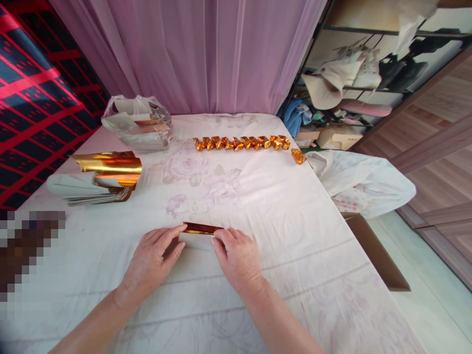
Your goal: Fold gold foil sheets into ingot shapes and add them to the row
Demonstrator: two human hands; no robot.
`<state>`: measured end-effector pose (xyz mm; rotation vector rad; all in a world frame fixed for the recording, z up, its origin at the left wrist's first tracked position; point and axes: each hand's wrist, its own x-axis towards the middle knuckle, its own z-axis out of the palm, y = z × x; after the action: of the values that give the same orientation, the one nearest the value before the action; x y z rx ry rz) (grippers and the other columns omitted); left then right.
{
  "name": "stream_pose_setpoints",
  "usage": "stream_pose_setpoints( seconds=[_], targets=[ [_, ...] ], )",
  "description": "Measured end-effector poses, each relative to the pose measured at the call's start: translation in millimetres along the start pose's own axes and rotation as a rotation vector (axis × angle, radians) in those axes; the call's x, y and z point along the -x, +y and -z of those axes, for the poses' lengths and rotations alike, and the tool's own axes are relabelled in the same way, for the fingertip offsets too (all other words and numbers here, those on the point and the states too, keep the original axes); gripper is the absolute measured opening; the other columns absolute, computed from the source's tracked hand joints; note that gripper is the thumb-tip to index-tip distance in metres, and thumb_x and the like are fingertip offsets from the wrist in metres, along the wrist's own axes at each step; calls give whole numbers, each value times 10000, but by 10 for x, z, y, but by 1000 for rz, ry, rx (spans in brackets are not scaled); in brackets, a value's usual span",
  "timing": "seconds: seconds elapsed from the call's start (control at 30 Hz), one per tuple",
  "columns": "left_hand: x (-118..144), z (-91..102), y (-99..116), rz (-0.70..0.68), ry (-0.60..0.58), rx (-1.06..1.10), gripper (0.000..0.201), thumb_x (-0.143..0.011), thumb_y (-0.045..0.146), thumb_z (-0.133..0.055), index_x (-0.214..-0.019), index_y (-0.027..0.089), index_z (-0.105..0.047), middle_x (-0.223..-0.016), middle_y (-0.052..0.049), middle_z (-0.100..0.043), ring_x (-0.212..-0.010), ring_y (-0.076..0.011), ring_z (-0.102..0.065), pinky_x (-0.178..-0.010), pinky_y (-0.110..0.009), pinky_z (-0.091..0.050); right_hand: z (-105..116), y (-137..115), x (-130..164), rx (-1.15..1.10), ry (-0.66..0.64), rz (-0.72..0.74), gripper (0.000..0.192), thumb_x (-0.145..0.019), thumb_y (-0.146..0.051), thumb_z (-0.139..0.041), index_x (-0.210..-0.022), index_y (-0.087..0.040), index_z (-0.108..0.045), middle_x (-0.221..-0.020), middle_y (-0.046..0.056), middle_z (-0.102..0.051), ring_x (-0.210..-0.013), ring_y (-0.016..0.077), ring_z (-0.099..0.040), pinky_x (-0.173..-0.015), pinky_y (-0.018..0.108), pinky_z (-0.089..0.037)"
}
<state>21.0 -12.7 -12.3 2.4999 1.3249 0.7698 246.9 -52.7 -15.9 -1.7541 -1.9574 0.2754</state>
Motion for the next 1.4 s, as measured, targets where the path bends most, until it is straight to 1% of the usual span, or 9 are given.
stream_pose_setpoints(
  seconds=[0.1, 0.17, 0.27, 0.37, 0.43, 0.77, 1.2, 1.33, 1.4],
  targets=[
    [14, 40, 64, -47, 45, -64, 318, -969, 242, -484, -1264, 249, -603, -1141, -82, -650, -1006, -237, -618, -882, -409, -517, -9, -17, -9, 39, 16, -12, 226, -980, -313, -488, -971, -237, -700, -888, 31, -741, -792, 170, -669, -702, 263, -437],
    [34, 68, 141, -101, 64, -113, 301, -960, 193, -489, -1217, 245, -636, -1158, -85, -644, -1024, -242, -604, -901, -419, -510, -13, -23, -10, 54, 25, -14, 219, -980, -306, -494, -964, -237, -701, -875, 25, -740, -783, 170, -669, -696, 264, -432],
    [89, 64, 270, -225, 26, -127, 289, -956, 178, -489, -1186, 238, -655, -1122, -69, -683, -1053, -239, -605, -949, -422, -493, -22, -22, -9, 68, 25, -8, 218, -983, -299, -494, -961, -235, -701, -864, 29, -736, -782, 173, -669, -696, 264, -428],
    [152, -3, 352, -319, -32, -143, 307, -976, 236, -474, -1235, 209, -636, -1202, -79, -684, -1166, -248, -587, -1031, -430, -459, -33, -16, -6, 78, 19, -1, 220, -986, -297, -489, -967, -232, -698, -873, 37, -734, -787, 172, -668, -702, 264, -429],
    [181, -55, 366, -339, -59, -144, 337, -983, 283, -471, -1275, 194, -616, -1258, -84, -672, -1222, -256, -569, -1066, -437, -440, -40, -13, -3, 85, 23, -1, 216, -985, -293, -491, -967, -229, -697, -872, 40, -730, -786, 174, -666, -701, 266, -428],
    [188, -95, 332, -310, -118, -135, 412, -994, 385, -466, -1317, 165, -597, -1336, -92, -641, -1275, -269, -546, -1117, -462, -391, -44, -14, -2, 120, 47, 0, 250, -988, -303, -467, -938, -226, -700, -844, 43, -718, -754, 172, -656, -676, 264, -421],
    [190, -94, 342, -303, -121, -126, 408, -987, 381, -489, -1312, 159, -594, -1346, -100, -632, -1275, -275, -543, -1107, -466, -393, -55, -5, 7, 105, 70, 25, 211, -967, -290, -494, -958, -217, -692, -855, 46, -716, -749, 171, -653, -679, 264, -424],
    [174, -59, 353, -284, -73, -85, 358, -986, 308, -472, -1287, 162, -599, -1325, -110, -631, -1260, -266, -546, -1087, -457, -422, -40, 2, 11, 24, 109, 52, 152, -927, -265, -541, -970, -208, -676, -807, 23, -696, -672, 154, -634, -653, 263, -429],
    [158, -28, 330, -222, -17, -55, 336, -980, 264, -467, -1273, 154, -591, -1319, -126, -618, -1235, -263, -553, -1055, -444, -450, -10, -6, 10, -46, 115, 67, 127, -913, -253, -553, -949, -204, -665, -788, 14, -682, -627, 135, -613, -640, 255, -435]
  ],
)
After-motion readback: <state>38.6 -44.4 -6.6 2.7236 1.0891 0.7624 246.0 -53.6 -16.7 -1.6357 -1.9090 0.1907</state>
